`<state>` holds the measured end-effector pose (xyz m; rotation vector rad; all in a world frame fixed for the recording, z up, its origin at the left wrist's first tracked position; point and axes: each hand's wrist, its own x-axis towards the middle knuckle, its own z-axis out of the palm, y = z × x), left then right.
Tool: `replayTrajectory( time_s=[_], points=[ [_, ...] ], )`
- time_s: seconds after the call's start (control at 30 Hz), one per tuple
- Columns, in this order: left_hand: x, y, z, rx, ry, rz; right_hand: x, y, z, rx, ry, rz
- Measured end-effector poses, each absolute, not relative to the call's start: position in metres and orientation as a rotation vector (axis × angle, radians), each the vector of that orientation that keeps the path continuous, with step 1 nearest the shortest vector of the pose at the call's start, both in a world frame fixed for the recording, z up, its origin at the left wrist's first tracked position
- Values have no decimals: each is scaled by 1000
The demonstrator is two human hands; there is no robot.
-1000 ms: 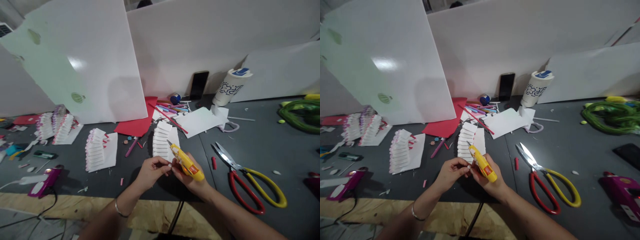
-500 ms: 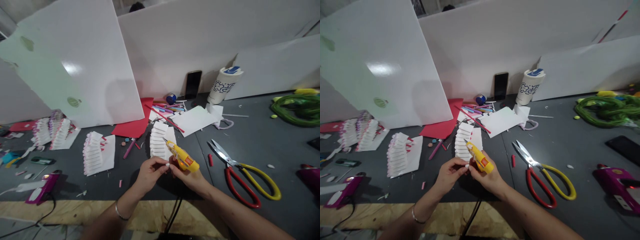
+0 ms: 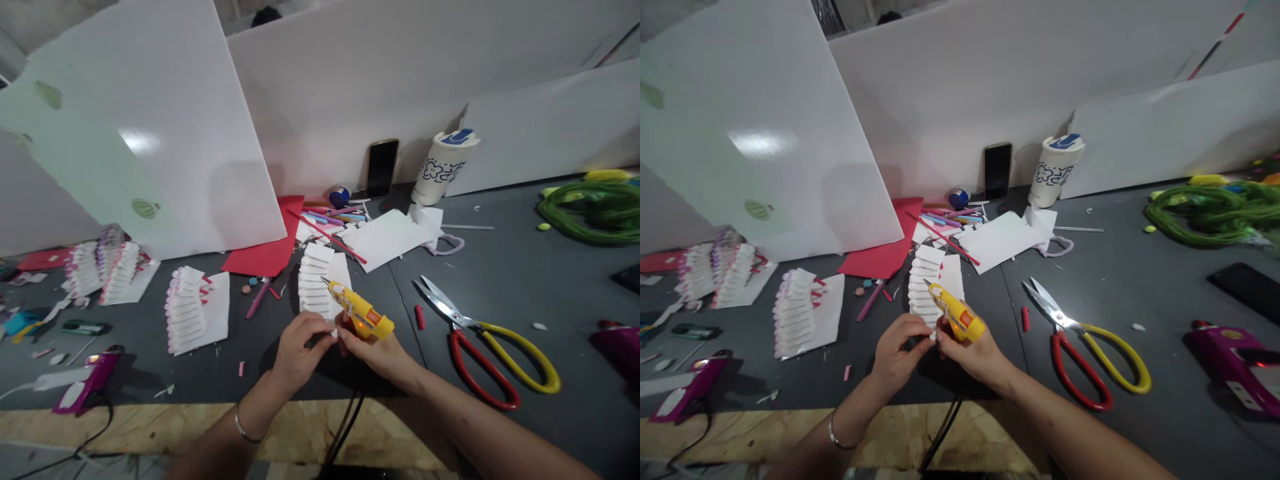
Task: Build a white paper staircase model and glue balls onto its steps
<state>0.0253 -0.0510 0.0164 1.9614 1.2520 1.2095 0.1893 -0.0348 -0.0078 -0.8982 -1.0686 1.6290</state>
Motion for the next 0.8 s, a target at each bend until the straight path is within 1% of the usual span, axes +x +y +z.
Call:
replayTrajectory(
  time_s=[0.17, 0.33, 0.53, 0.8],
  points=[
    [27, -53, 15, 2020, 1319, 1216, 188, -35, -8, -881, -1057, 1604],
    [28, -54, 16, 1861, 1391, 1159, 191, -36, -14, -828, -1150, 1513],
    [27, -51, 17, 1725, 1367, 1133, 193, -34, -25, -857, -1311, 1383],
    [27, -52, 19, 1621, 1446, 1097, 193, -33, -18, -934, -1364, 1275]
  ],
)
